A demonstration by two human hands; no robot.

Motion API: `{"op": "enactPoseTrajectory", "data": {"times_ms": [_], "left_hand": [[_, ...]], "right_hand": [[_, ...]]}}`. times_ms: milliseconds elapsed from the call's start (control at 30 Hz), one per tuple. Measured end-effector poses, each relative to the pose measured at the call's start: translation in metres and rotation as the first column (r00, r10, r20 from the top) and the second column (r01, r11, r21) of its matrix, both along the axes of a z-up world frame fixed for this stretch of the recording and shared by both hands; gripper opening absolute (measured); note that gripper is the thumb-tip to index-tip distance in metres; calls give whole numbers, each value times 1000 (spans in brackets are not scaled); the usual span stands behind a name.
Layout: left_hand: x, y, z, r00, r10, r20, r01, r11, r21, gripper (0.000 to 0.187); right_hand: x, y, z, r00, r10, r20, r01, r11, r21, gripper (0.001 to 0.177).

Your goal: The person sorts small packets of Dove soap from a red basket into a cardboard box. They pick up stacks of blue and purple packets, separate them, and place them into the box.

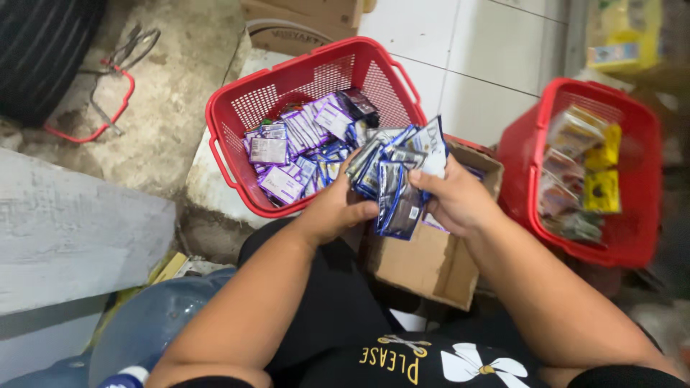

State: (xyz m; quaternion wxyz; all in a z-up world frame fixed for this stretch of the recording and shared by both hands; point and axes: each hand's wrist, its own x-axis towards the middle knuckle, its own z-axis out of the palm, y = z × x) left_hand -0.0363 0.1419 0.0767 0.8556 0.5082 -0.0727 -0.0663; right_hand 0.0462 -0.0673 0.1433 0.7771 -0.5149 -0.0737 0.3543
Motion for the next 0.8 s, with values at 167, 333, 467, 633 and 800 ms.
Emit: {"op": "enactPoseTrajectory", "data": {"times_ms": [167,333,467,633,800], "left_hand": [[-30,-88,24,993,-69,-91,36,948,-317,69],[-53,-154,67,954,-243,-176,127,858,-497,40],[-54,-194,92,975,-218,-42,178,880,-440,36],[-43,-225,110,963,-251,-93,172,845,-506,35],[-19,-222,103,979,-39,-200,-71,856,-512,35]], "right_hand": [[-72,-58,24,940,-137,313,230,930,-285,54],[-121,-119,59,751,-13,660,420,781,-463,55],[-150,-156,81,572,112,813,586,637,-500,50],[-149,-184,106,373,238,897,759,478,-442,56],[-117,-175,100,478,-107,872,756,555,-346,67]]}}
